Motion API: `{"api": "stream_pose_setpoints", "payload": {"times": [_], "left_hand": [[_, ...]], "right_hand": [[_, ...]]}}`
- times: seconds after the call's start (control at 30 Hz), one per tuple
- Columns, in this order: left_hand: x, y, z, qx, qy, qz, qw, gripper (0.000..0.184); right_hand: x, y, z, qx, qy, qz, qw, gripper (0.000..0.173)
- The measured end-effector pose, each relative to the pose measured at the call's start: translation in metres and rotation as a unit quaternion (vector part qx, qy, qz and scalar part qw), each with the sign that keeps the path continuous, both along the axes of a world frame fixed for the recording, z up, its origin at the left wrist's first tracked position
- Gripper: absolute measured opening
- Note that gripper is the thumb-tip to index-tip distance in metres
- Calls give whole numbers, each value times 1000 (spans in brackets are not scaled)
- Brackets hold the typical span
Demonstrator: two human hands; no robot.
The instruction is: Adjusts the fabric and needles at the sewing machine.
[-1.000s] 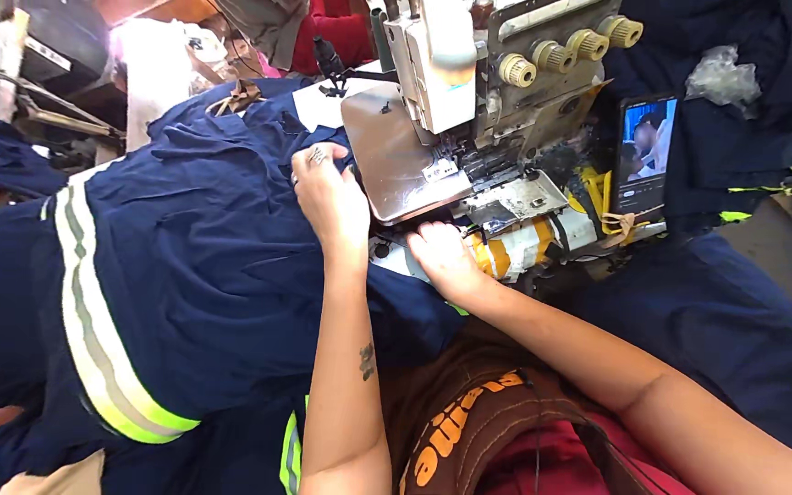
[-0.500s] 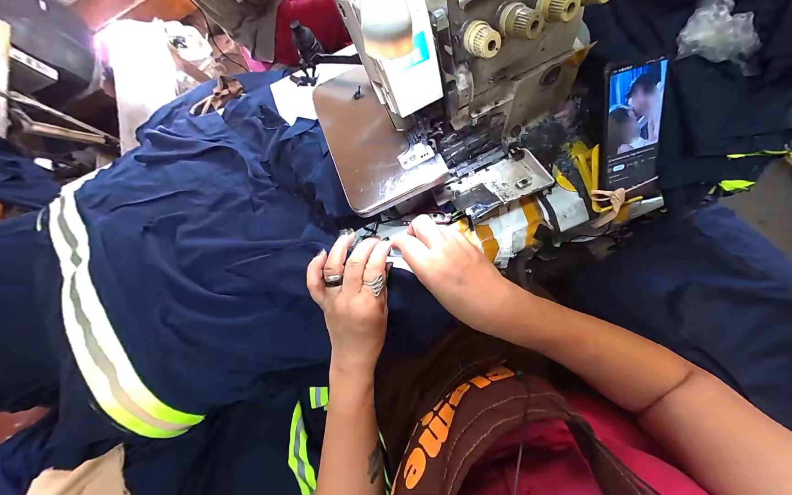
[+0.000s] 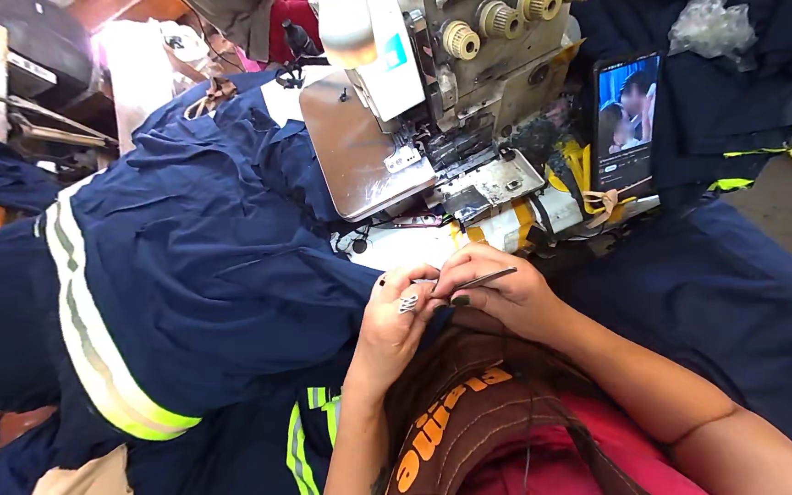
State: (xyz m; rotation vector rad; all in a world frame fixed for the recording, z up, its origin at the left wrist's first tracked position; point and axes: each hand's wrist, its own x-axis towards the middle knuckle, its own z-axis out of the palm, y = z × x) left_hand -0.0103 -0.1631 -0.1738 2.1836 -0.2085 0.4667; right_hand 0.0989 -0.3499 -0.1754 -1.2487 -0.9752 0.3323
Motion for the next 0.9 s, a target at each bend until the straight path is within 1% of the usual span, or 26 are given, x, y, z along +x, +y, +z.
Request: {"api": "stream_pose_setpoints", "payload": {"times": [0.03, 0.1, 0.17, 0.23, 0.27, 0.33, 0.4, 0.47, 0.57, 0.67, 0.73, 0.83, 0.9], "left_hand": [[4, 2, 6, 26, 0, 9, 1000, 26], [17, 15, 19, 36, -10, 39, 999, 26], [39, 31, 32, 23, -25, 91, 995, 24], [68, 46, 39, 24, -27, 161, 986, 22], [85, 54, 41, 36, -13, 184, 982, 22], [119, 69, 42, 84, 47, 214, 972, 27], [148, 79, 41, 128, 113, 233, 957, 32], [167, 83, 42, 155, 147, 261, 941, 36], [178, 86, 40, 160, 160, 297, 928, 34], [177, 88, 38, 136, 162, 319, 924, 28], [175, 89, 36, 116, 156, 321, 927, 26], [175, 87, 39, 117, 172, 323, 923, 25], [175, 88, 37, 121, 165, 321, 925, 26]], "right_hand": [[2, -1, 0, -1, -23, -13, 1000, 23], [8, -7, 3, 7, -15, -34, 999, 26], [18, -12, 9, 33, 37, -63, 997, 24], [33, -17, 12, 85, 90, -92, 988, 17], [41, -19, 13, 108, 105, -109, 983, 13], [59, -21, 12, 126, 95, -154, 975, 21], [78, -20, 11, 108, 59, -201, 972, 24], [96, -14, 11, 79, 26, -246, 966, 24], [115, -2, 7, 38, -15, -269, 962, 23], [126, 8, 2, -11, -66, -267, 961, 20], [129, 13, 1, -36, -91, -263, 960, 18], [130, 17, 0, -58, -115, -261, 957, 16], [131, 19, 0, -64, -125, -265, 954, 16]]}}
